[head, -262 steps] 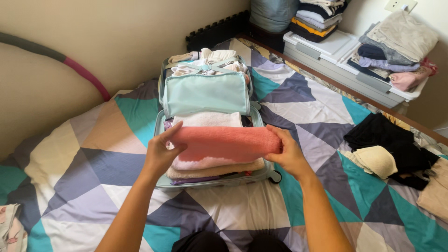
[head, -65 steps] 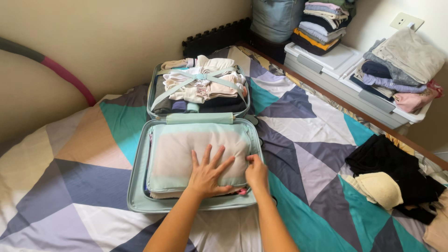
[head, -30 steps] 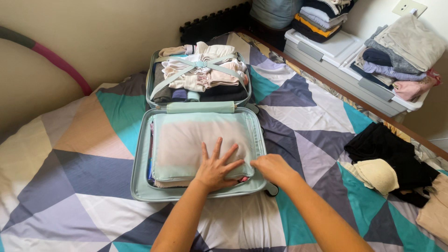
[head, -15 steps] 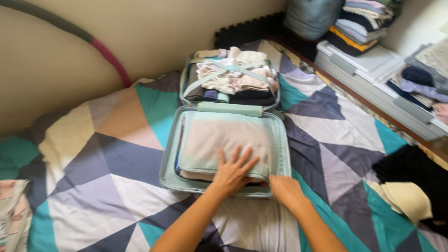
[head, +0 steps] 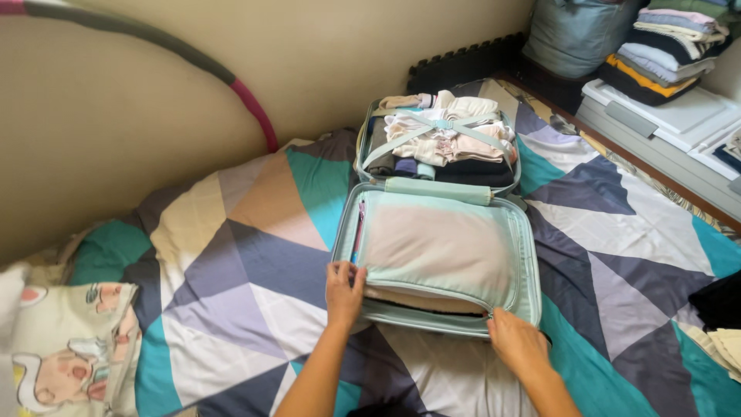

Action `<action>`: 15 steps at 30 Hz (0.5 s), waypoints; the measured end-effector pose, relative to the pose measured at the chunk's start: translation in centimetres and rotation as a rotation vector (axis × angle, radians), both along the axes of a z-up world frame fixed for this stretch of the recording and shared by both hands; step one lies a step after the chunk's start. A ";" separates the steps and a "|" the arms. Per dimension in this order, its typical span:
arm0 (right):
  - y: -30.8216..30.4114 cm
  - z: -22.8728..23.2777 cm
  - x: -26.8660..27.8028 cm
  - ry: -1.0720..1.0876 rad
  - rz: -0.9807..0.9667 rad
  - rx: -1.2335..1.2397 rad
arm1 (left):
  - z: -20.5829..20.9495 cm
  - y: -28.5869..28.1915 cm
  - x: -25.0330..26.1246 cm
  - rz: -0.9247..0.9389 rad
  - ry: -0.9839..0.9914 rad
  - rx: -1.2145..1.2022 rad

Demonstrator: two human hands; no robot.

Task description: The person folds several towels and places them into a light blue suitcase on a bed. They then close the suitcase, attempt to secure it with straps, and reopen it to adjust the contents.

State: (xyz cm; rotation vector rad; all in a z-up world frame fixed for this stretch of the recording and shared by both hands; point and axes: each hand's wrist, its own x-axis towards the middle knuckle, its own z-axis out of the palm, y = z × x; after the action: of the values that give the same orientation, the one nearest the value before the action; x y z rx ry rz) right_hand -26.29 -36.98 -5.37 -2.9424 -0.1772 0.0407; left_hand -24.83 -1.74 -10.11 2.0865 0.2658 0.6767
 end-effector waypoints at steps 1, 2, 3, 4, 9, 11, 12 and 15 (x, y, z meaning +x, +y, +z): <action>0.7 -0.5 0.3 -0.058 0.006 -0.013 | -0.3 -0.1 0.5 -0.014 0.079 -0.055; 1.2 -0.7 0.7 -0.043 0.004 -0.037 | -0.4 0.1 1.2 -0.029 0.159 -0.109; 1.4 -0.6 1.1 -0.020 0.001 -0.063 | -0.5 0.4 1.4 -0.044 0.114 -0.169; 1.5 -0.3 1.3 0.003 -0.003 -0.089 | -0.6 0.7 1.3 -0.060 0.069 -0.230; -2.0 4.8 2.3 0.161 0.110 0.122 | -0.3 1.0 0.9 -0.080 0.105 -0.093; -2.0 5.8 1.7 0.144 0.137 0.142 | -0.2 0.4 0.3 -0.061 -0.029 -0.075; -0.9 5.7 1.6 0.121 0.145 0.145 | -0.1 0.1 -0.2 -0.035 -0.021 -0.170; 1.8 5.0 1.8 0.102 0.160 0.070 | 0.4 -0.3 -0.3 0.024 -0.033 -0.313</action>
State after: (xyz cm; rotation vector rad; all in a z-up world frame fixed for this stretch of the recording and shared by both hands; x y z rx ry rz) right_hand -24.53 -35.19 -0.36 -2.8413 -0.3896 0.2030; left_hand -25.18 -2.02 -9.69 1.7748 0.3557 0.6388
